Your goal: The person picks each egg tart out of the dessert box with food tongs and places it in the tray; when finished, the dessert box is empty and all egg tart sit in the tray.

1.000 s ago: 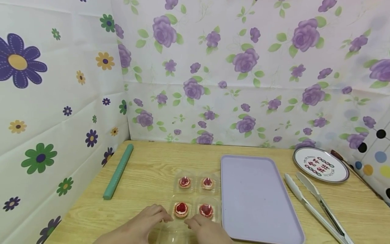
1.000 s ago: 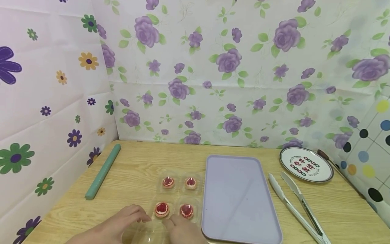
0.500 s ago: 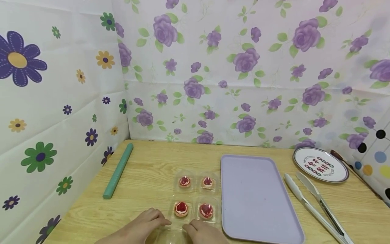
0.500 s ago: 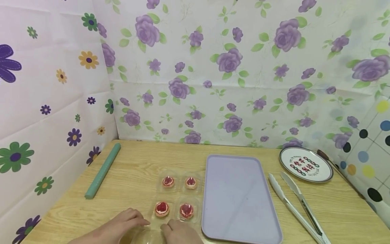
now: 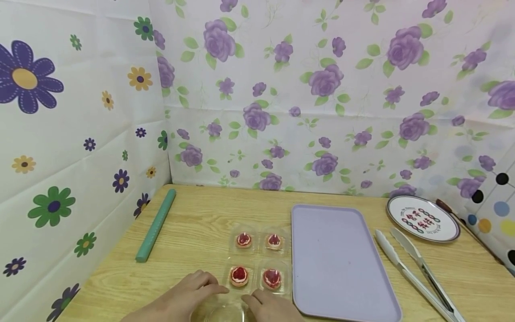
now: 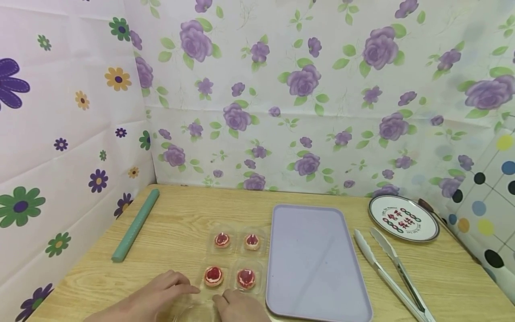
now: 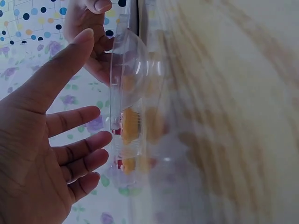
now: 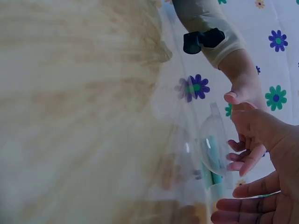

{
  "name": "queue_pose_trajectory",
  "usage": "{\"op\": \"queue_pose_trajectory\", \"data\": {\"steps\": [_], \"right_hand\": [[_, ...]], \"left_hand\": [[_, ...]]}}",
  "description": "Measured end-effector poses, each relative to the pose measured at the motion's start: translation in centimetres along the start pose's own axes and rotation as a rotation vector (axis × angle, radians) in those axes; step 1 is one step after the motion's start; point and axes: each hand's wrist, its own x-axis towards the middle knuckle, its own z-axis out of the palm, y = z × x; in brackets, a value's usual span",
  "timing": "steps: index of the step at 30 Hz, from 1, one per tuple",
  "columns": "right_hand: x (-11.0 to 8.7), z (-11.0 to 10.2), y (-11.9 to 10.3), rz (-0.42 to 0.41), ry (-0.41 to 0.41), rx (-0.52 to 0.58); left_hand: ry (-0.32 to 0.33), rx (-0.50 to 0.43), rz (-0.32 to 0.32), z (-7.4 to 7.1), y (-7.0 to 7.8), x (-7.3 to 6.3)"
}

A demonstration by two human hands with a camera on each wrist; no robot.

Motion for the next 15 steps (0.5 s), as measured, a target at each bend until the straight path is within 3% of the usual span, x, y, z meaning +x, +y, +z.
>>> {"op": "queue_pose_trajectory", "data": {"steps": [5,11,15], "right_hand": [[-0.2,-0.7,0.0,-0.018,0.064,-0.042],[-0.2,-2.8,0.6,0.027,-0.040,0.042],[-0.3,-4.4,1.3,0.030,-0.039,0.109]], "left_hand": [[0.005,0.022,0.002,-0.9,0.3,0.5],[-0.074,-0.012,-0.125,-2.3,0.8,1.7],[-0.047,-0.028,-0.142,-2.8,0.6,2.8]]}}
